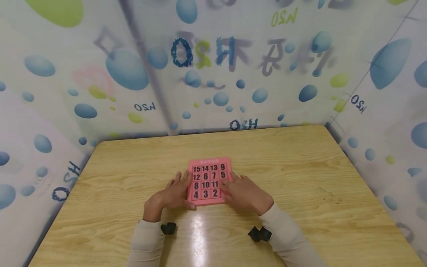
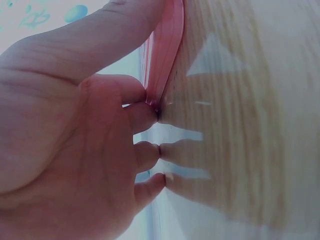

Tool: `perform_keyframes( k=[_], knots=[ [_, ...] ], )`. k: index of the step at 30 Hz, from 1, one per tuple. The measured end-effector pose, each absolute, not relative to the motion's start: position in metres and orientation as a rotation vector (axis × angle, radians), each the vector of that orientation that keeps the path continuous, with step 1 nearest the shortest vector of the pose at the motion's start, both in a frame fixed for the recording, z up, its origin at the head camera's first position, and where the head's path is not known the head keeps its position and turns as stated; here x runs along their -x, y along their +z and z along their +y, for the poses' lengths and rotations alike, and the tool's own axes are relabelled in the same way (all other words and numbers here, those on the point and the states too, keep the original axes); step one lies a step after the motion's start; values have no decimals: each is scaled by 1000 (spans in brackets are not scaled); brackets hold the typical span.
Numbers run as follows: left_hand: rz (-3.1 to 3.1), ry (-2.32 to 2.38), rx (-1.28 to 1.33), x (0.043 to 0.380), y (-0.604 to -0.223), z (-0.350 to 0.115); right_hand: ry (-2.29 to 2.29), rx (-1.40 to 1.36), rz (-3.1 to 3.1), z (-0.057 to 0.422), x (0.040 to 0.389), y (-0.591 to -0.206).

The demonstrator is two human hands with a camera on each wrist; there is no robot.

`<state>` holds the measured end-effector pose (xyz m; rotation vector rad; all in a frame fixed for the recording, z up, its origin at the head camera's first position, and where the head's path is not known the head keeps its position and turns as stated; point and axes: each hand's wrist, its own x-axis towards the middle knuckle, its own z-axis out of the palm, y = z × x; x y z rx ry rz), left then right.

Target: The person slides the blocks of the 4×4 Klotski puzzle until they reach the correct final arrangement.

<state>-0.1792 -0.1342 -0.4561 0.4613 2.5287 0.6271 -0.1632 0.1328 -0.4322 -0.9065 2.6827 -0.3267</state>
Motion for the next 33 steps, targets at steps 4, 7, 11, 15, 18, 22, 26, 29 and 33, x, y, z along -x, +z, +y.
perform_keyframes(
  k=[4, 7, 11, 15, 18, 22, 26, 29, 33],
  knots=[
    [2532, 622, -461, 179, -457, -134, -319, 901, 2681, 133, 163, -434],
    [2536, 619, -466, 179, -456, -134, -305, 897, 2683, 133, 163, -435],
    [2538, 615, -470, 179, -456, -135, -288, 906, 2685, 133, 163, -435],
    [2540, 613, -472, 179, -456, -135, -288, 922, 2677, 133, 162, -433],
    [2538, 618, -470, 179, -456, -135, -273, 950, 2678, 133, 161, -431],
    [2541, 622, -460, 179, -454, -137, -256, 983, 2690, 131, 162, -429],
    [2546, 627, -453, 180, -452, -139, -267, 980, 2689, 128, 164, -429],
    [2544, 637, -459, 179, -451, -139, -276, 980, 2679, 128, 164, -430],
    [2536, 654, -476, 177, -453, -136, -293, 983, 2672, 131, 162, -430]
  ],
)
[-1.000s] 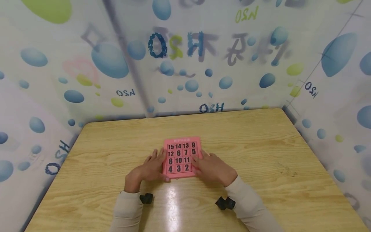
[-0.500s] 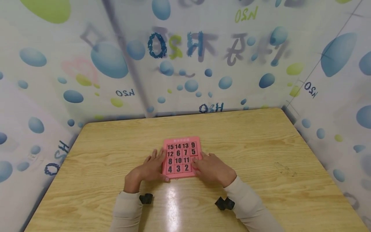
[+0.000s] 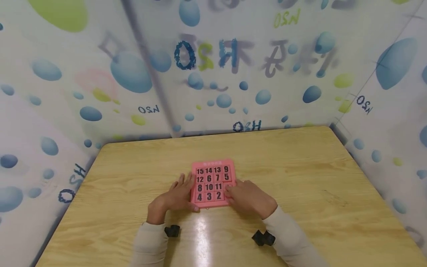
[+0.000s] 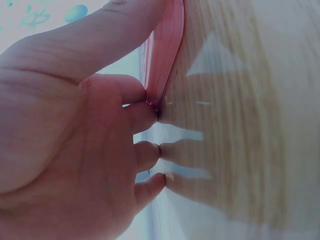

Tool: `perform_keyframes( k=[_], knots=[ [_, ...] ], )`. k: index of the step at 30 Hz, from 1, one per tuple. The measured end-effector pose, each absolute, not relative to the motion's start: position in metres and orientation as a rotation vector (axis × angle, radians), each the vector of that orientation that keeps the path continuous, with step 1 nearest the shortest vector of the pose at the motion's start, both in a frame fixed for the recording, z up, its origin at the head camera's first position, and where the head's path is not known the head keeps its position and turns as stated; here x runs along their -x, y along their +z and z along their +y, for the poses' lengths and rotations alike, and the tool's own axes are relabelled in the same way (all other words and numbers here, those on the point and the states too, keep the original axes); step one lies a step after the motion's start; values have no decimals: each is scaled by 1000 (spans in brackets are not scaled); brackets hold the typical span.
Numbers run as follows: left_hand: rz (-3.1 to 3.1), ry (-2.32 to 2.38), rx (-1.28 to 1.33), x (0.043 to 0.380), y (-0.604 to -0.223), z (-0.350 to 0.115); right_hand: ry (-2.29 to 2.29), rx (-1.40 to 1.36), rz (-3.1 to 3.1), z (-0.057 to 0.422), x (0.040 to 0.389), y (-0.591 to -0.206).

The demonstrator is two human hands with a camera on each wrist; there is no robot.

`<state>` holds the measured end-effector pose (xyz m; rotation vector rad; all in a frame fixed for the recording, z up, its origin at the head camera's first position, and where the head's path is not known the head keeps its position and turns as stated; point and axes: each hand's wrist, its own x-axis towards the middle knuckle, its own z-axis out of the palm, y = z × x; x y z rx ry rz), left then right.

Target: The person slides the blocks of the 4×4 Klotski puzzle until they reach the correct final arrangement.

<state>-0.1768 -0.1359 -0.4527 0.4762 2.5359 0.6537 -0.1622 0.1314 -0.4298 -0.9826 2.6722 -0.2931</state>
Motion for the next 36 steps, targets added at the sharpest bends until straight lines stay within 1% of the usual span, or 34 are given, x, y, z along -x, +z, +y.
perform_keyframes(
  k=[11, 18, 36],
  knots=[
    [2532, 648, -463, 177, -454, -134, -255, 1031, 2684, 133, 158, -428],
    [2531, 627, -443, 177, -454, -134, -224, 966, 2642, 130, 156, -428],
    [2539, 629, -464, 176, -454, -135, -161, 1058, 2625, 129, 155, -424]
  ],
)
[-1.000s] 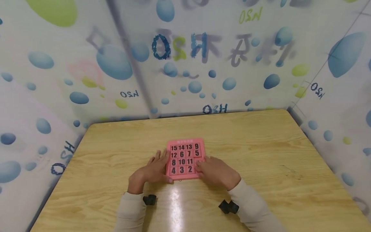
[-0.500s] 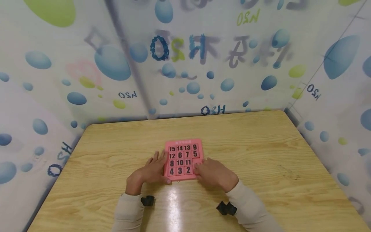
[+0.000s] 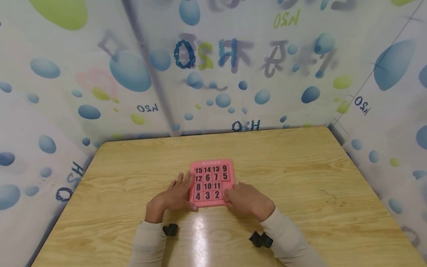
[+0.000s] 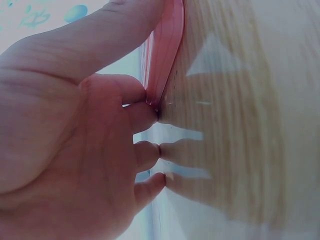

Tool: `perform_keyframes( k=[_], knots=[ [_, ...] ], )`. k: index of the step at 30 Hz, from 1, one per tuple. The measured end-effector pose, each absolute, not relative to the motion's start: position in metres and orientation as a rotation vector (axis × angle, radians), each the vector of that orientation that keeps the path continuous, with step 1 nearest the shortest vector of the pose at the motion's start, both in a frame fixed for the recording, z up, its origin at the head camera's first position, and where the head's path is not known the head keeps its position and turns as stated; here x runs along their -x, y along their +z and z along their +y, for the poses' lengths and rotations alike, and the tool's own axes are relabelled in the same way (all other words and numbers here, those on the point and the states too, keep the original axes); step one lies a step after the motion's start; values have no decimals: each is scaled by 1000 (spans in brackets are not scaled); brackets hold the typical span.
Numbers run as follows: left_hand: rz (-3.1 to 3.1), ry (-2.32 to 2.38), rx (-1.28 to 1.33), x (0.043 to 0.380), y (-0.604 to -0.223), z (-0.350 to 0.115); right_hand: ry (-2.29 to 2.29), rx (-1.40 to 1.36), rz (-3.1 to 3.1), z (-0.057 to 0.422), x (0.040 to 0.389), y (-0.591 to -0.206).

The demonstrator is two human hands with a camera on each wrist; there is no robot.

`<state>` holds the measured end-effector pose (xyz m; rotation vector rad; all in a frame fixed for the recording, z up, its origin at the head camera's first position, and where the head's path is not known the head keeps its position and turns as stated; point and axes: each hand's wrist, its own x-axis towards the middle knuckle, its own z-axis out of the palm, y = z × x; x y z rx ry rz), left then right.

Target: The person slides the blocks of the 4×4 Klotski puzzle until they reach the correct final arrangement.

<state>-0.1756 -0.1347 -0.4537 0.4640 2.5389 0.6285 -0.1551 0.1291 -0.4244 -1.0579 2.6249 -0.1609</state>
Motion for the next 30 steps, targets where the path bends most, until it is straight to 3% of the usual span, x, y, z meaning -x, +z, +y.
perform_keyframes(
  k=[14, 30],
  knots=[
    [2527, 638, -470, 176, -453, -135, -194, 1136, 2603, 132, 156, -421],
    [2534, 621, -473, 178, -456, -136, -438, 911, 2707, 145, 181, -427]
  ],
)
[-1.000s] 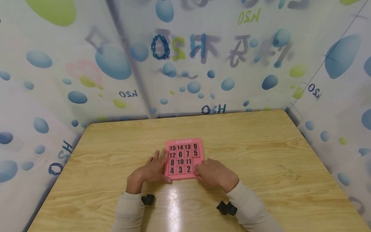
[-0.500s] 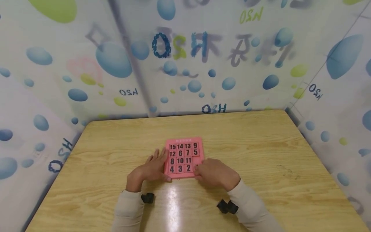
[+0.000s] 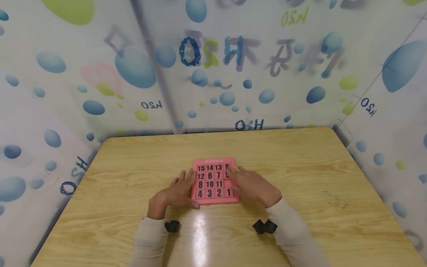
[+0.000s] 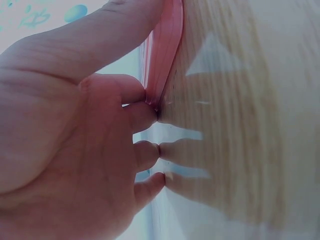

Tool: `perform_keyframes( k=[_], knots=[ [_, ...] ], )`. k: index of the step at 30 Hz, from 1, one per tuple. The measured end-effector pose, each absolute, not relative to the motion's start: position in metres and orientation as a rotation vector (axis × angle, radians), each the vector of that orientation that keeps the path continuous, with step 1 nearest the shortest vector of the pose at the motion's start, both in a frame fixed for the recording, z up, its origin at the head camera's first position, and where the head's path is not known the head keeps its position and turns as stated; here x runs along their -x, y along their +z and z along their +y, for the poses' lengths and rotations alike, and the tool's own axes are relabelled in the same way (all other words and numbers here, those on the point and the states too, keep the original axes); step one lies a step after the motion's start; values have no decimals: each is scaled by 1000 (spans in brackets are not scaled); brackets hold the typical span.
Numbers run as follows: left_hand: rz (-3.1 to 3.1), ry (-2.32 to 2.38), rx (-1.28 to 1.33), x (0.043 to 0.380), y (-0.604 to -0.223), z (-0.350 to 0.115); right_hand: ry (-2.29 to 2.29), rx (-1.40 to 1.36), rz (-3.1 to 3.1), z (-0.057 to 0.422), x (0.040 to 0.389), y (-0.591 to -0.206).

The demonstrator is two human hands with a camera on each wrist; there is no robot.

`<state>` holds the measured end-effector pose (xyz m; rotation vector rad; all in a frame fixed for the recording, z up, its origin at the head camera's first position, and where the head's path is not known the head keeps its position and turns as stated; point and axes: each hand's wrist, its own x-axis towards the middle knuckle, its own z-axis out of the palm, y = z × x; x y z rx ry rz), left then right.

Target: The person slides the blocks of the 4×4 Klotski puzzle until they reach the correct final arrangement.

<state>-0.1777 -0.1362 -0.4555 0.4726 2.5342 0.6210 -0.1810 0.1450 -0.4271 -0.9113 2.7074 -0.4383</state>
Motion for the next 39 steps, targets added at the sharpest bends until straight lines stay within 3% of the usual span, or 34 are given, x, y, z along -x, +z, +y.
perform_keyframes(
  k=[39],
  knots=[
    [2526, 624, -464, 177, -452, -136, -343, 875, 2624, 134, 180, -430]
  ],
)
